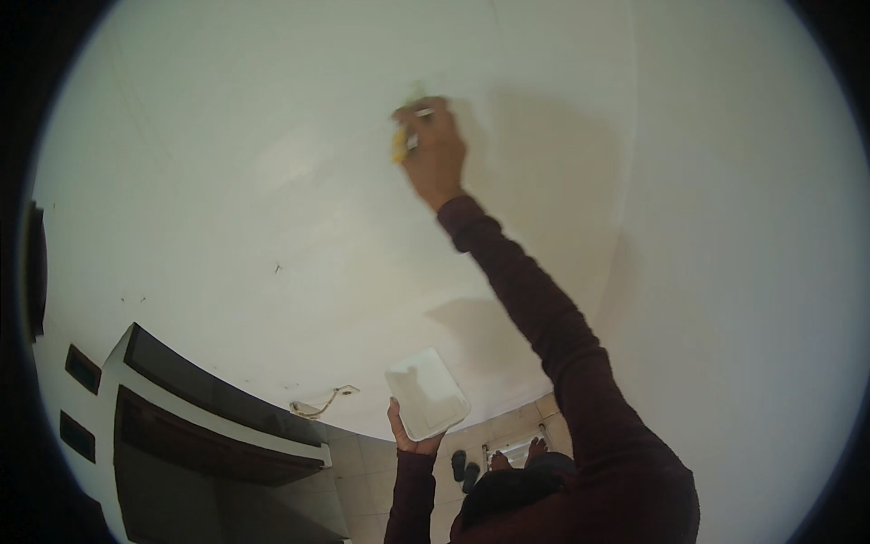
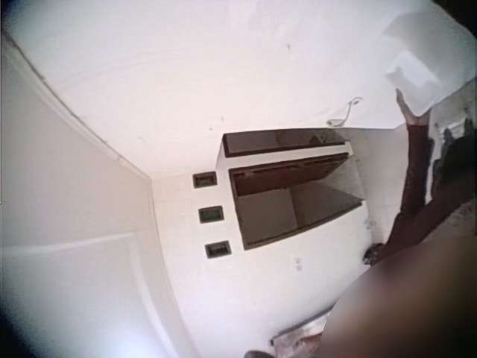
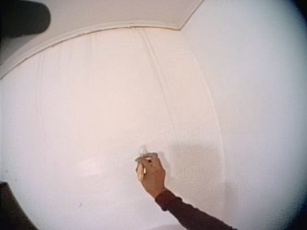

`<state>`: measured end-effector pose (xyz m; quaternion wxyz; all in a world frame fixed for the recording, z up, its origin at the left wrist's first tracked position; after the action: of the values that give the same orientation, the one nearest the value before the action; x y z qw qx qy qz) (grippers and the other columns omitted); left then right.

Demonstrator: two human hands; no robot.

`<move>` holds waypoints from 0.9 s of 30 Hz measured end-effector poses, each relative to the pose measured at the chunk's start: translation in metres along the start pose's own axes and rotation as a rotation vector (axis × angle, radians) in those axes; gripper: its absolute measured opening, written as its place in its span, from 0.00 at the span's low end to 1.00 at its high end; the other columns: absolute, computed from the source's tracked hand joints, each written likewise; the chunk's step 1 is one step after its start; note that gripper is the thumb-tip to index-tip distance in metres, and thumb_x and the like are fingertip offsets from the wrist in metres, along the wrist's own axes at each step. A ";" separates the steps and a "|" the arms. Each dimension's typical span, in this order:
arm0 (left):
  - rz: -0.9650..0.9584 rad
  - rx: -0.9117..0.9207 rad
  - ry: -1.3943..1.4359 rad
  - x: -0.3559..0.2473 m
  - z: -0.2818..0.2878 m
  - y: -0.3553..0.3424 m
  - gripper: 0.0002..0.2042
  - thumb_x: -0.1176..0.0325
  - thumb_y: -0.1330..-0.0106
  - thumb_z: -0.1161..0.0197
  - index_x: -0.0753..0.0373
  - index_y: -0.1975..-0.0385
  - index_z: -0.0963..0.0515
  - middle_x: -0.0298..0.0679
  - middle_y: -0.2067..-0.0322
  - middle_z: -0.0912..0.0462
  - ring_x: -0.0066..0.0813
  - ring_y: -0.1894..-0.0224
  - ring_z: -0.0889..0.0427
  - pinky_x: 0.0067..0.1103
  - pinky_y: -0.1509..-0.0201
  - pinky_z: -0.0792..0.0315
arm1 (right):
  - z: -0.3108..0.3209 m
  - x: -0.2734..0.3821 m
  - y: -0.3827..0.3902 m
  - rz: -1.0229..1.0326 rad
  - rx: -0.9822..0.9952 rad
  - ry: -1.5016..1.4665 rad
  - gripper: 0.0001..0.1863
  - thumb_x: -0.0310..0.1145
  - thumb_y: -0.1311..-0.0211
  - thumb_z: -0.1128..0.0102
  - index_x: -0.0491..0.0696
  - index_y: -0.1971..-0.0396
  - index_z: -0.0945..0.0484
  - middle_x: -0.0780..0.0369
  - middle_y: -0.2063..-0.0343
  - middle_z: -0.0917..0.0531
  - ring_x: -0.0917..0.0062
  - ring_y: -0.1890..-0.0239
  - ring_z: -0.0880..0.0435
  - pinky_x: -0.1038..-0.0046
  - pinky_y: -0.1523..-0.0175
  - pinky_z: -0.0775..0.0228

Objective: The person paints a white ceiling using a paintbrush and a small white paint tray. They repeatedly dip the brush into the tray and apply white paint to the ceiling surface in a systematic manner.

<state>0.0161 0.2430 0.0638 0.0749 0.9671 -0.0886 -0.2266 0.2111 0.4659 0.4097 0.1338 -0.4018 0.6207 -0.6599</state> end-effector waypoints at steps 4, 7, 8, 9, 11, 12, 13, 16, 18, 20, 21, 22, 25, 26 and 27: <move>-0.007 0.014 -0.032 -0.002 -0.003 -0.003 0.34 0.42 0.37 0.38 0.47 0.32 0.34 0.36 0.36 0.28 0.45 0.35 0.30 0.54 0.34 0.36 | -0.050 0.065 0.031 -0.034 0.150 -0.254 0.18 0.20 0.55 0.33 0.56 0.63 0.18 0.63 0.58 0.25 0.68 0.57 0.20 0.65 0.57 0.24; -0.032 0.000 -0.038 -0.006 0.003 0.003 0.34 0.41 0.37 0.39 0.47 0.32 0.34 0.37 0.36 0.29 0.46 0.35 0.30 0.54 0.34 0.36 | -0.058 0.078 0.039 -0.132 0.193 -0.541 0.14 0.20 0.49 0.35 0.53 0.64 0.18 0.62 0.59 0.23 0.67 0.57 0.19 0.68 0.54 0.25; -0.042 -0.002 -0.038 -0.007 0.005 0.003 0.34 0.41 0.37 0.40 0.47 0.32 0.35 0.37 0.35 0.29 0.46 0.35 0.30 0.54 0.34 0.36 | -0.057 0.067 0.037 -0.131 0.167 -0.620 0.13 0.19 0.49 0.35 0.52 0.65 0.18 0.61 0.59 0.22 0.67 0.56 0.19 0.69 0.52 0.25; -0.043 -0.007 -0.043 -0.009 0.005 0.003 0.34 0.41 0.37 0.40 0.47 0.32 0.35 0.37 0.35 0.29 0.46 0.35 0.30 0.54 0.34 0.36 | -0.056 0.053 0.035 -0.131 0.139 -0.699 0.12 0.19 0.48 0.36 0.52 0.65 0.18 0.61 0.60 0.21 0.67 0.56 0.19 0.70 0.51 0.26; -0.058 -0.026 -0.037 -0.010 0.008 0.005 0.34 0.41 0.36 0.40 0.48 0.31 0.35 0.37 0.35 0.29 0.46 0.35 0.30 0.54 0.34 0.36 | -0.045 0.006 0.032 -0.172 0.053 -0.696 0.11 0.17 0.48 0.36 0.47 0.66 0.19 0.62 0.62 0.18 0.71 0.55 0.18 0.71 0.46 0.28; -0.054 -0.029 -0.031 -0.010 0.011 0.005 0.34 0.42 0.36 0.40 0.48 0.31 0.35 0.37 0.36 0.29 0.46 0.35 0.30 0.54 0.34 0.35 | -0.035 -0.022 0.030 -0.242 0.015 -0.720 0.09 0.17 0.46 0.37 0.46 0.65 0.19 0.62 0.61 0.18 0.72 0.56 0.18 0.72 0.46 0.28; -0.048 -0.032 -0.023 -0.010 0.015 0.006 0.34 0.42 0.36 0.40 0.48 0.31 0.35 0.37 0.36 0.29 0.46 0.35 0.30 0.53 0.34 0.35 | -0.021 -0.050 0.027 -0.278 -0.009 -0.642 0.08 0.19 0.44 0.37 0.45 0.65 0.20 0.62 0.61 0.18 0.74 0.56 0.18 0.72 0.47 0.28; -0.055 -0.048 -0.021 -0.010 0.016 0.006 0.34 0.43 0.36 0.39 0.49 0.32 0.35 0.37 0.36 0.29 0.45 0.36 0.29 0.53 0.34 0.34 | 0.040 -0.092 0.008 -0.188 -0.166 -0.339 0.05 0.23 0.37 0.39 0.46 0.63 0.20 0.65 0.64 0.19 0.80 0.66 0.20 0.77 0.60 0.25; -0.068 -0.066 -0.022 -0.013 0.016 0.008 0.34 0.43 0.36 0.39 0.49 0.32 0.35 0.37 0.36 0.28 0.44 0.36 0.29 0.52 0.35 0.34 | 0.063 -0.090 0.001 -0.202 -0.191 -0.108 0.06 0.24 0.40 0.39 0.50 0.65 0.18 0.63 0.60 0.21 0.70 0.59 0.18 0.70 0.52 0.25; -0.057 -0.063 -0.017 -0.012 0.013 0.005 0.34 0.43 0.36 0.38 0.49 0.32 0.35 0.37 0.37 0.28 0.44 0.36 0.29 0.52 0.35 0.34 | 0.066 -0.082 -0.003 -0.180 -0.231 -0.066 0.08 0.24 0.42 0.38 0.53 0.64 0.17 0.63 0.58 0.22 0.69 0.59 0.19 0.68 0.55 0.24; -0.058 -0.059 -0.009 -0.012 0.014 0.005 0.34 0.43 0.36 0.38 0.49 0.32 0.35 0.37 0.37 0.28 0.44 0.36 0.28 0.52 0.35 0.34 | 0.059 -0.076 -0.001 -0.096 -0.247 -0.057 0.08 0.24 0.43 0.38 0.53 0.64 0.17 0.64 0.58 0.22 0.69 0.59 0.19 0.68 0.55 0.24; -0.051 -0.051 -0.001 -0.011 0.013 0.003 0.34 0.43 0.36 0.39 0.49 0.32 0.35 0.37 0.37 0.28 0.44 0.36 0.28 0.52 0.35 0.33 | 0.056 -0.067 -0.001 -0.009 -0.265 -0.041 0.09 0.24 0.43 0.37 0.53 0.64 0.17 0.64 0.58 0.22 0.70 0.59 0.19 0.68 0.56 0.24; -0.057 -0.044 0.003 -0.010 0.014 0.004 0.34 0.42 0.36 0.39 0.49 0.32 0.34 0.37 0.37 0.28 0.44 0.36 0.29 0.53 0.35 0.33 | 0.010 -0.028 0.021 -0.060 -0.091 0.036 0.18 0.21 0.52 0.34 0.61 0.62 0.17 0.66 0.55 0.23 0.69 0.57 0.20 0.68 0.58 0.23; -0.055 -0.038 0.001 -0.010 0.013 0.004 0.34 0.42 0.36 0.39 0.49 0.32 0.34 0.37 0.37 0.28 0.44 0.36 0.29 0.53 0.36 0.33 | -0.005 -0.014 0.028 -0.013 -0.054 0.068 0.20 0.20 0.54 0.34 0.61 0.62 0.17 0.66 0.55 0.23 0.70 0.56 0.21 0.67 0.59 0.22; -0.061 -0.044 -0.004 -0.010 0.014 0.004 0.34 0.42 0.36 0.39 0.49 0.32 0.35 0.37 0.37 0.28 0.44 0.36 0.29 0.53 0.36 0.33 | -0.018 0.004 0.034 -0.015 0.018 0.058 0.21 0.19 0.55 0.34 0.61 0.62 0.17 0.66 0.55 0.24 0.69 0.56 0.22 0.66 0.59 0.22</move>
<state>0.0004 0.2400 0.0567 0.0891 0.9669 -0.0542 -0.2327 0.1855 0.4694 0.3807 0.1145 -0.3862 0.6150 -0.6779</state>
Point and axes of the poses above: each hand's wrist, its own y-axis away from the middle knuckle, its own z-axis out of the back of the hand, x = y × z, the point moved 7 cm from there along -y, towards the middle knuckle
